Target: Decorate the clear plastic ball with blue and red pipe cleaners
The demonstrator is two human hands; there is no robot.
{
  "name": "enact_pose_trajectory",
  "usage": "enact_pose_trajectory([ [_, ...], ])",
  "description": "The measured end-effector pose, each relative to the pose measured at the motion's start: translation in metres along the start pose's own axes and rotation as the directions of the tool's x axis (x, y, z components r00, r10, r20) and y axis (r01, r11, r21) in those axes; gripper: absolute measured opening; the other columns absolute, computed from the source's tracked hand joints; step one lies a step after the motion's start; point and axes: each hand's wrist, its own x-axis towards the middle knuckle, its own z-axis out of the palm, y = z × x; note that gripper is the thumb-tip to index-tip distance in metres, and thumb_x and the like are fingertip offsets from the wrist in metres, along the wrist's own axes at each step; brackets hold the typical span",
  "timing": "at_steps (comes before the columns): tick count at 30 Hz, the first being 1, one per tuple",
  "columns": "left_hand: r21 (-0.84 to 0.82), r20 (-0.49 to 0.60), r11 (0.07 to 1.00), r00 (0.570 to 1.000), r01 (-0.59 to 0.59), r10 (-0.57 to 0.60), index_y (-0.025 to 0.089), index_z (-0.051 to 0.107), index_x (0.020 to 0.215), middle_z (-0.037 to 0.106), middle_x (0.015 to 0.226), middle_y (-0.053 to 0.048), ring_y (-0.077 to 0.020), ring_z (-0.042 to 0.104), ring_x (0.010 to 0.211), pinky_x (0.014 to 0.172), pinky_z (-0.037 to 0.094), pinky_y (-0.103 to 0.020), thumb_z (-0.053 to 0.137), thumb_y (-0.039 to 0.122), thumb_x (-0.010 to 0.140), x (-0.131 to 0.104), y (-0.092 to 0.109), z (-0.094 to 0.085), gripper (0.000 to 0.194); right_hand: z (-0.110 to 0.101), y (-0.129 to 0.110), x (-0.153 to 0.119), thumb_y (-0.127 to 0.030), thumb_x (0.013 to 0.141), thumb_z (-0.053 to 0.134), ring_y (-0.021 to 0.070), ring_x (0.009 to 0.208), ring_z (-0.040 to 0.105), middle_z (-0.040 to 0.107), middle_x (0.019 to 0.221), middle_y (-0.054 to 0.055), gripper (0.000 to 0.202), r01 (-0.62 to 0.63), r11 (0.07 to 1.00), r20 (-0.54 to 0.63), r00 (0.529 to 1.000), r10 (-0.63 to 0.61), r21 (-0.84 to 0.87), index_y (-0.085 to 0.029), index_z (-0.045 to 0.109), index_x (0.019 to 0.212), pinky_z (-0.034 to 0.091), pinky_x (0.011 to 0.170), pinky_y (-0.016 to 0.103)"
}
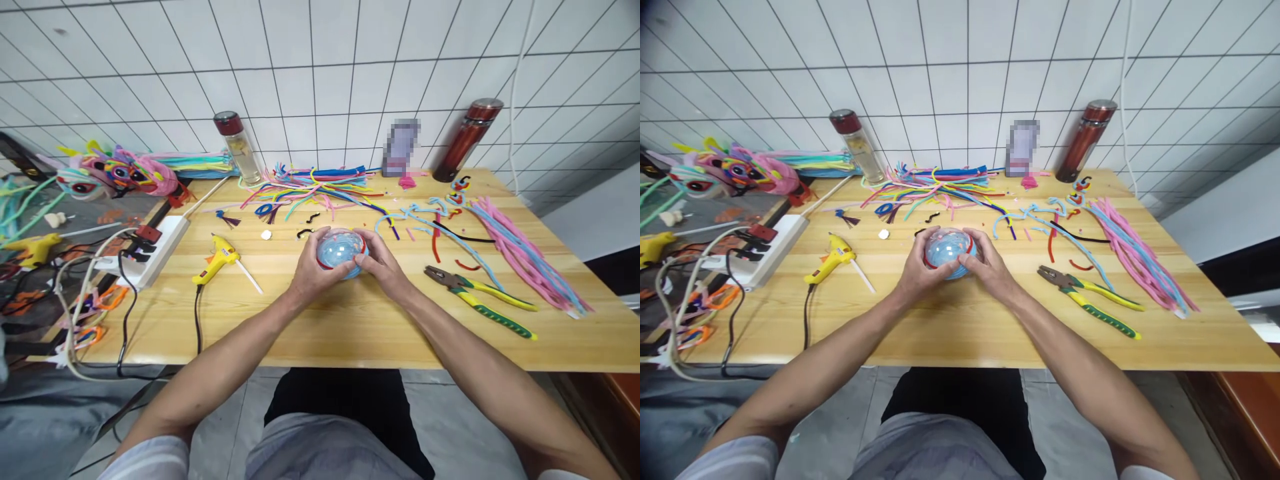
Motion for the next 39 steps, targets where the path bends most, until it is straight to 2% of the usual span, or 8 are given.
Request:
enact_pose_trajectory([
  [4,-0.075,0.05,0.997,0.998,-0.026,0.03,0.019,0.045,0.152,0.053,0.158,-0.019,-0.0399,0.053,0.148,0.125,0.043,-0.052,0.094,0.067,0.062,-0.002,0.0,-0.002,0.113,-0.004,0.003,0.001,-0.057,0.082,0.083,0.0299,0.138,0.06,0.068,0.144,0.006,0.061,0.001,0.998,-0.023,1.0,0.001,0.057,-0.031,0.063,0.132,0.046,0.119,0.047],
  [7,-0.203,0.099,0.978,0.993,-0.041,0.062,0.021,0.044,0.154,0.049,0.163,-0.018,-0.0383,0.046,0.154,0.128,0.039,-0.051,0.08,0.074,0.077,-0.002,0.0,-0.005,0.1,-0.006,0.003,0.003,-0.053,0.081,0.082,0.0291,0.137,0.062,0.07,0.14,0.004,0.056,-0.027,0.987,-0.06,0.998,0.037,0.161,-0.031,0.065,0.13,0.048,0.118,0.045],
  [10,-0.288,0.112,0.957,0.993,0.001,0.033,0.02,0.048,0.151,0.055,0.159,-0.016,-0.0364,0.05,0.152,0.126,0.041,-0.051,0.071,0.072,0.087,-0.001,0.0,-0.004,0.085,-0.006,0.001,0.004,-0.052,0.079,0.081,0.0283,0.125,0.069,0.074,0.132,0.003,0.054,-0.09,0.967,-0.083,0.99,0.112,0.237,-0.03,0.066,0.126,0.055,0.108,0.044],
  [13,-0.274,0.096,0.961,0.995,0.028,-0.001,0.02,0.051,0.147,0.059,0.154,-0.015,-0.035,0.054,0.147,0.123,0.045,-0.048,0.075,0.069,0.084,0.001,-0.001,-0.001,0.082,-0.004,-0.001,0.004,-0.053,0.079,0.079,0.0278,0.118,0.072,0.075,0.13,0.003,0.054,-0.125,0.963,-0.083,0.985,0.148,0.24,-0.03,0.066,0.126,0.059,0.101,0.042],
  [20,-0.252,0.076,0.968,0.997,0.018,0.001,0.021,0.052,0.142,0.063,0.147,-0.014,-0.0335,0.059,0.139,0.119,0.047,-0.047,0.076,0.07,0.082,0.003,-0.002,0.002,0.081,-0.003,0.003,0.004,-0.053,0.079,0.077,0.0279,0.118,0.07,0.073,0.133,0.003,0.052,-0.119,0.971,-0.09,0.986,0.14,0.205,-0.031,0.066,0.125,0.058,0.098,0.042],
  [31,-0.274,0.027,0.961,0.999,0.035,-0.028,0.02,0.055,0.134,0.068,0.136,-0.014,-0.0321,0.066,0.127,0.111,0.053,-0.046,0.083,0.066,0.077,0.002,-0.002,0.003,0.078,0.002,-0.002,0.0,-0.053,0.079,0.08,0.0267,0.117,0.072,0.075,0.131,0.003,0.054,-0.13,0.967,-0.055,0.988,0.145,0.218,-0.031,0.066,0.126,0.057,0.102,0.042],
  [36,-0.262,0.038,0.964,0.998,0.052,-0.044,0.02,0.054,0.135,0.067,0.139,-0.014,-0.0326,0.064,0.13,0.113,0.052,-0.046,0.081,0.066,0.078,0.003,-0.003,0.0,0.078,0.002,0.002,0.0,-0.055,0.08,0.08,0.0293,0.127,0.068,0.073,0.136,0.004,0.056,-0.133,0.971,-0.059,0.987,0.147,0.198,-0.03,0.064,0.128,0.056,0.108,0.047],
  [39,-0.232,0.037,0.97,0.997,0.071,-0.064,0.02,0.052,0.14,0.063,0.144,-0.015,-0.0343,0.062,0.135,0.115,0.049,-0.047,0.084,0.066,0.074,0.003,-0.004,-0.001,0.087,0.004,0.005,0.0,-0.055,0.081,0.082,0.0298,0.136,0.063,0.071,0.141,0.005,0.056,-0.102,0.982,-0.064,0.991,0.113,0.159,-0.03,0.063,0.128,0.053,0.114,0.047],
])
